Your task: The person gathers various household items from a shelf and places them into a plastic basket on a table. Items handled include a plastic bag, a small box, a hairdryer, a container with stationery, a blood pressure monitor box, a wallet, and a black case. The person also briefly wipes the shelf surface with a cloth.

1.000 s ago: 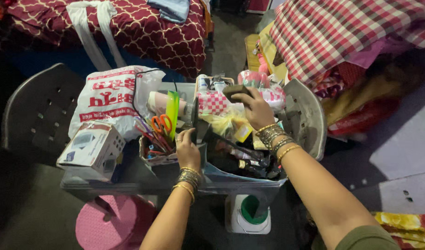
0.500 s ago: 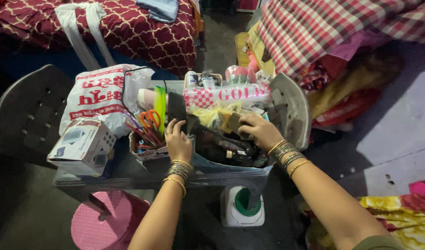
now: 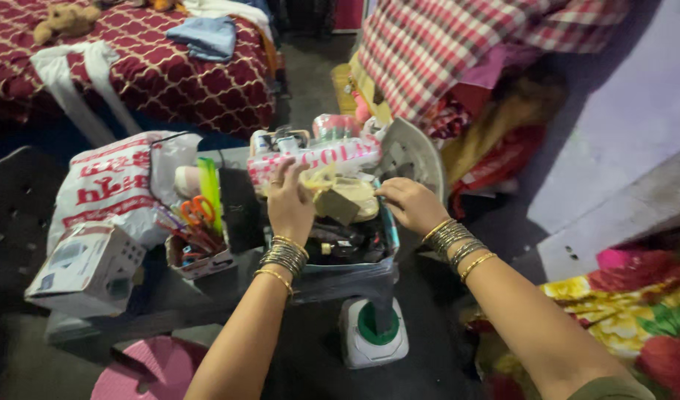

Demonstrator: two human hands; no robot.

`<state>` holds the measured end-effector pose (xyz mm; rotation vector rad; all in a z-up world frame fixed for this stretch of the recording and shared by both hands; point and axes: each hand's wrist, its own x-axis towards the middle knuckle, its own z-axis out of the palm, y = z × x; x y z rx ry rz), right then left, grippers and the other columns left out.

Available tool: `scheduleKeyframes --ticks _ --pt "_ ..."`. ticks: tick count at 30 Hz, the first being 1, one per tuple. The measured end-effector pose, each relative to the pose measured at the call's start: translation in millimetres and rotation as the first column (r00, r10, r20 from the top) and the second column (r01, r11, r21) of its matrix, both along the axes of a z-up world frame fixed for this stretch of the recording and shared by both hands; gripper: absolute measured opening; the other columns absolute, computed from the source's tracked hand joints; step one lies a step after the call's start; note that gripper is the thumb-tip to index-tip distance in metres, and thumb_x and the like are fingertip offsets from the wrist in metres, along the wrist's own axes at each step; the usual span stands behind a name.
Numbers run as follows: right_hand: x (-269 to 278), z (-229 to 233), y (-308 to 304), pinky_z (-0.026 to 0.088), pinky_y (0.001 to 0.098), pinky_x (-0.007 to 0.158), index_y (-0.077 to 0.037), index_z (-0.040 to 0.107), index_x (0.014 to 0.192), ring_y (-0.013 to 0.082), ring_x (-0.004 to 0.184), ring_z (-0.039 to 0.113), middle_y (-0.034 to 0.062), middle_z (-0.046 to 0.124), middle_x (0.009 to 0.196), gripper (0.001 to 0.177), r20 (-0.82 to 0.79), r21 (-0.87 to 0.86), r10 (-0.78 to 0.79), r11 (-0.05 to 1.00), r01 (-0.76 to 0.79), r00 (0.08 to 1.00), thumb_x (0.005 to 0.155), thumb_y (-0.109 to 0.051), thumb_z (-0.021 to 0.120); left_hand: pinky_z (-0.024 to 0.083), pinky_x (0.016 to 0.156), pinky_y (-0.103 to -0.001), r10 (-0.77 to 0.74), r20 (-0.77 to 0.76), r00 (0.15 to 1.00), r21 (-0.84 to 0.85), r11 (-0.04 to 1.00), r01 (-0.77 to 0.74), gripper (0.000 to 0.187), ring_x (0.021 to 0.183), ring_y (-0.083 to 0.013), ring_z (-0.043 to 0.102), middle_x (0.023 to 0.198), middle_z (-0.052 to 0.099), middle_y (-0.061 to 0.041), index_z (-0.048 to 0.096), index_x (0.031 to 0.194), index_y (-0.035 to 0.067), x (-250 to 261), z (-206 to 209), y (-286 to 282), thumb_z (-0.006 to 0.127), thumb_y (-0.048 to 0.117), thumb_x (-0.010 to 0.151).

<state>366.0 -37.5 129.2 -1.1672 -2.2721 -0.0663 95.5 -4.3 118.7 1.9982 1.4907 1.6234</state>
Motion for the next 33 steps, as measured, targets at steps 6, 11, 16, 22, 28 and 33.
scheduleKeyframes --ticks 6,11,16,22,28,33 --pt "50 32 -47 0.055 0.0414 0.077 -0.011 0.073 0.094 0.0297 0.091 0.069 0.0069 0.072 0.094 0.014 0.075 0.076 -0.194 0.979 0.189 0.978 0.090 -0.025 0.072 0.052 0.095 -0.044 -0.311 -0.081 0.947 0.058 0.947 0.316 0.032 0.117 -0.0354 0.062 0.131 0.064 -0.009 0.069 0.115 0.012 75 49 -23 0.060 -0.002 0.088" --pt "101 63 -97 0.054 0.0431 0.066 -0.014 0.070 0.079 0.0306 0.075 0.068 0.0076 0.070 0.077 0.023 0.099 0.144 -0.371 0.924 0.355 0.923 0.087 -0.034 0.075 0.052 0.102 -0.042 -0.542 -0.124 0.831 0.194 0.808 0.556 0.029 0.121 -0.0340 0.062 0.131 0.065 -0.009 0.067 0.115 0.012 152 84 -48 0.059 0.000 0.090" --pt "158 96 -165 0.055 0.0423 0.064 -0.012 0.071 0.095 0.0302 0.073 0.069 0.0076 0.072 0.083 0.015 0.033 0.236 -0.446 0.873 0.427 0.894 0.093 -0.027 0.072 0.051 0.102 -0.042 -0.704 -0.161 0.692 0.242 0.652 0.719 0.026 0.121 -0.0332 0.060 0.130 0.065 -0.009 0.069 0.115 0.013 242 110 -85 0.062 0.003 0.092" --pt "231 126 -248 0.054 0.0446 0.059 -0.016 0.074 0.107 0.0327 0.067 0.068 0.0100 0.073 0.086 0.015 0.021 0.262 -0.648 0.739 0.621 0.762 0.094 -0.023 0.070 0.050 0.105 -0.043 -0.810 -0.251 0.530 0.311 0.451 0.837 0.024 0.124 -0.0326 0.060 0.130 0.065 -0.008 0.069 0.111 0.013 354 136 -139 0.063 0.004 0.090" --pt "310 149 -324 0.053 0.0469 0.061 -0.013 0.071 0.111 0.0356 0.068 0.067 0.0134 0.070 0.076 0.022 -0.023 0.240 -0.735 0.654 0.718 0.677 0.091 -0.020 0.070 0.051 0.103 -0.042 -0.879 -0.253 0.403 0.263 0.339 0.903 0.025 0.122 -0.0325 0.061 0.131 0.065 -0.008 0.070 0.113 0.013 446 156 -195 0.062 0.004 0.091" --pt "362 164 -361 0.056 0.0445 0.070 -0.013 0.072 0.110 0.0358 0.080 0.071 0.0145 0.074 0.094 0.019 -0.066 0.305 -0.809 0.541 0.784 0.584 0.092 -0.014 0.068 0.053 0.100 -0.043 -0.927 -0.195 0.320 0.291 0.257 0.922 0.025 0.118 -0.0348 0.064 0.126 0.067 -0.012 0.069 0.113 0.010 501 161 -229 0.061 0.002 0.091"
